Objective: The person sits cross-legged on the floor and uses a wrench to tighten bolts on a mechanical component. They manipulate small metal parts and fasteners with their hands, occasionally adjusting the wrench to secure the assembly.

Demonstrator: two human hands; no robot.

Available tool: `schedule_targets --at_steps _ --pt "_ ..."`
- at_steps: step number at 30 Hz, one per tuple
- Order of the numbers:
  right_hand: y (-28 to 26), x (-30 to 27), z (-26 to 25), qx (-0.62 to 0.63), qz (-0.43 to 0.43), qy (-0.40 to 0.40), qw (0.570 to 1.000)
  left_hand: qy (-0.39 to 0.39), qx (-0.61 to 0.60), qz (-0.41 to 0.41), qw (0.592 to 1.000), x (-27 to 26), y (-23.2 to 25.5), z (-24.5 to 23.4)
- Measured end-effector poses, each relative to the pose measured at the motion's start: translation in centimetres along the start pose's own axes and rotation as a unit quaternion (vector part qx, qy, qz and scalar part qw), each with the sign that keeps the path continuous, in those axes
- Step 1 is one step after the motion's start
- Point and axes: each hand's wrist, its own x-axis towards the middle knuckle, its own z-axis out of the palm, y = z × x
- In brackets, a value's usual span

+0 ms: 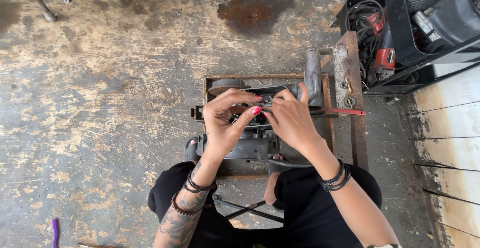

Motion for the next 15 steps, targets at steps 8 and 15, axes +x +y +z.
schedule_targets --at_steps 8,15 --pt "2.9 -3.1 -5.1 0.399 -0.021 0.119 0.909 -0.031 0.048 0.063 0.996 -1.5 4.9 -0.1" --pt "3.6 -10.3 -0.4 0.774 -0.159 0.132 0.598 0.008 -0.022 0.086 0.996 -8.1 7.4 1.3"
